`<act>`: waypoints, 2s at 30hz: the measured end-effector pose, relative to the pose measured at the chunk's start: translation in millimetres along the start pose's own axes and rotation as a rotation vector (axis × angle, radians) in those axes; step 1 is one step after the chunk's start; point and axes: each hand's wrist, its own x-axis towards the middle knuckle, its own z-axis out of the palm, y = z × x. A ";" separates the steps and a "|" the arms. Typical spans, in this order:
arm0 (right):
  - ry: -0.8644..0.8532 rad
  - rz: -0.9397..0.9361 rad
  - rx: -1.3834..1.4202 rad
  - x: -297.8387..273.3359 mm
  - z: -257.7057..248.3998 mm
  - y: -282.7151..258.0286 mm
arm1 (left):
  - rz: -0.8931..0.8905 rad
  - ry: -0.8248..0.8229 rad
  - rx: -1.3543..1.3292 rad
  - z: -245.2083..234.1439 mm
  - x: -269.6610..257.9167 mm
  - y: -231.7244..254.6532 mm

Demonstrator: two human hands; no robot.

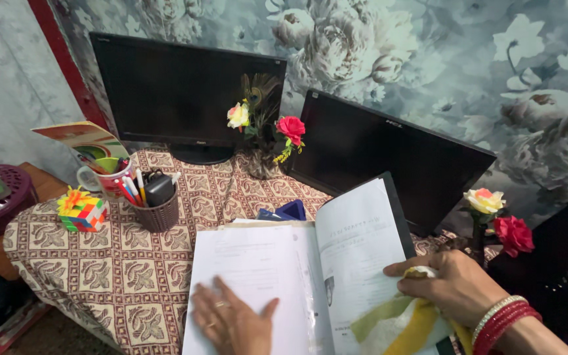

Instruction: The person wipes a dark green folder and a black computer tower with a yellow cloth. They then open the folder, flip through the pages, and remove loose sheets of paper, placing them on the desk.

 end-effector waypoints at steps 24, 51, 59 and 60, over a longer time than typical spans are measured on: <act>0.014 -0.070 -0.061 -9.3 -3.6 1.4 | 0.066 0.007 -0.504 -209.7 -25.5 -9.0; 0.294 0.221 -0.731 -40.2 23.4 -55.5 | 0.398 -0.317 -0.523 6.6 -67.7 60.5; 0.397 0.177 -0.871 -32.7 39.9 -44.8 | 0.798 0.077 -0.352 43.8 -53.0 24.7; 0.403 0.156 -0.881 -31.6 41.9 -44.0 | 0.795 0.084 -0.362 49.7 -53.6 25.5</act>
